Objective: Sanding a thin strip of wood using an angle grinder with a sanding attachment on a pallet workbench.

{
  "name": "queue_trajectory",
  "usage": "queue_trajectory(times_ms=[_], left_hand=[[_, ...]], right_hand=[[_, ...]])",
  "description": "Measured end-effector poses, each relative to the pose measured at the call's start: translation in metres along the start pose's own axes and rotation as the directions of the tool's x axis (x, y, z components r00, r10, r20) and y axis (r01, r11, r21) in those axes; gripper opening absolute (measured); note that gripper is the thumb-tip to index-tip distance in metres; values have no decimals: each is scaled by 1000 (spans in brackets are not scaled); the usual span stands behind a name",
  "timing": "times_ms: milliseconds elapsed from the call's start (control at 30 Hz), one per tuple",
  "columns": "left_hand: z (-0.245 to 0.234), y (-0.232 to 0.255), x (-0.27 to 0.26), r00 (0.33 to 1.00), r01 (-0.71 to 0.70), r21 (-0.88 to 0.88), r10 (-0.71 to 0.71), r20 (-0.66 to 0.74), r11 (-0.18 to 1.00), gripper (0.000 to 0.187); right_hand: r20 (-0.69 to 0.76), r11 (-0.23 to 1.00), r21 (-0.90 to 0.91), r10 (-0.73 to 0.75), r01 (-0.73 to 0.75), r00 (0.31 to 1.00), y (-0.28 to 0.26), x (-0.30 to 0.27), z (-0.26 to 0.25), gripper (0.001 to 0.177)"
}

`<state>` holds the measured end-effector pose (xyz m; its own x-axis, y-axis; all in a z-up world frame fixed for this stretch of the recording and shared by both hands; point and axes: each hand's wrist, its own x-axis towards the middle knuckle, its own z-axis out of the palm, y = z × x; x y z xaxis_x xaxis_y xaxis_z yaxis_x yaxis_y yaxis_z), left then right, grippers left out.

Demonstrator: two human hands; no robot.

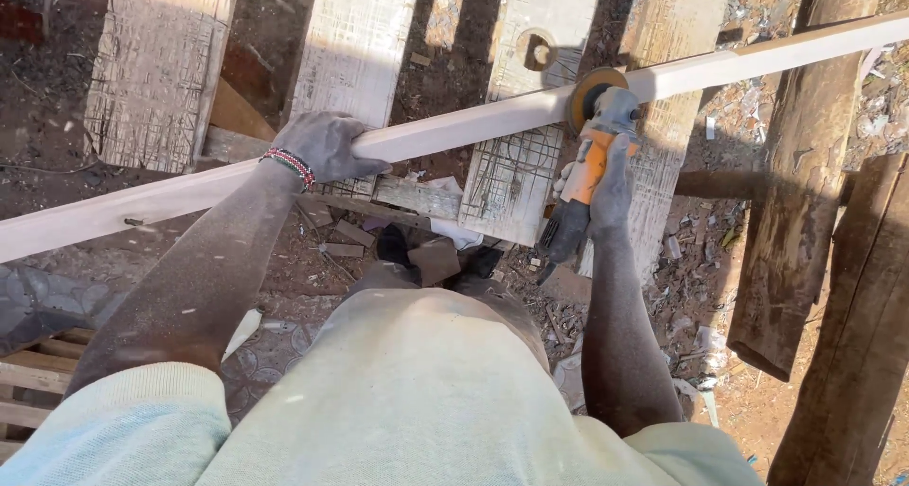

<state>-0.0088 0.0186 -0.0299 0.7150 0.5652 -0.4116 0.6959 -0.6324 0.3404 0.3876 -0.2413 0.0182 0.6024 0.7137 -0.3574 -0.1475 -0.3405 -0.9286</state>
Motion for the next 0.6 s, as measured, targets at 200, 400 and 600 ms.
queue_trajectory(times_ms=[200,400,600], left_hand=[[-12,9,-5,1000,14,22,-14,16,1000,67],[-10,7,-3,1000,-12,7,12,-5,1000,69],[-18,15,-14,997,-53,-24,52,-58,998,63]], right_hand=[[179,945,-325,107,-44,978,8,-48,65,81],[268,945,-327,91,2,959,20,-43,76,87],[93,983,-183,1,16,996,-2,-2,27,99]])
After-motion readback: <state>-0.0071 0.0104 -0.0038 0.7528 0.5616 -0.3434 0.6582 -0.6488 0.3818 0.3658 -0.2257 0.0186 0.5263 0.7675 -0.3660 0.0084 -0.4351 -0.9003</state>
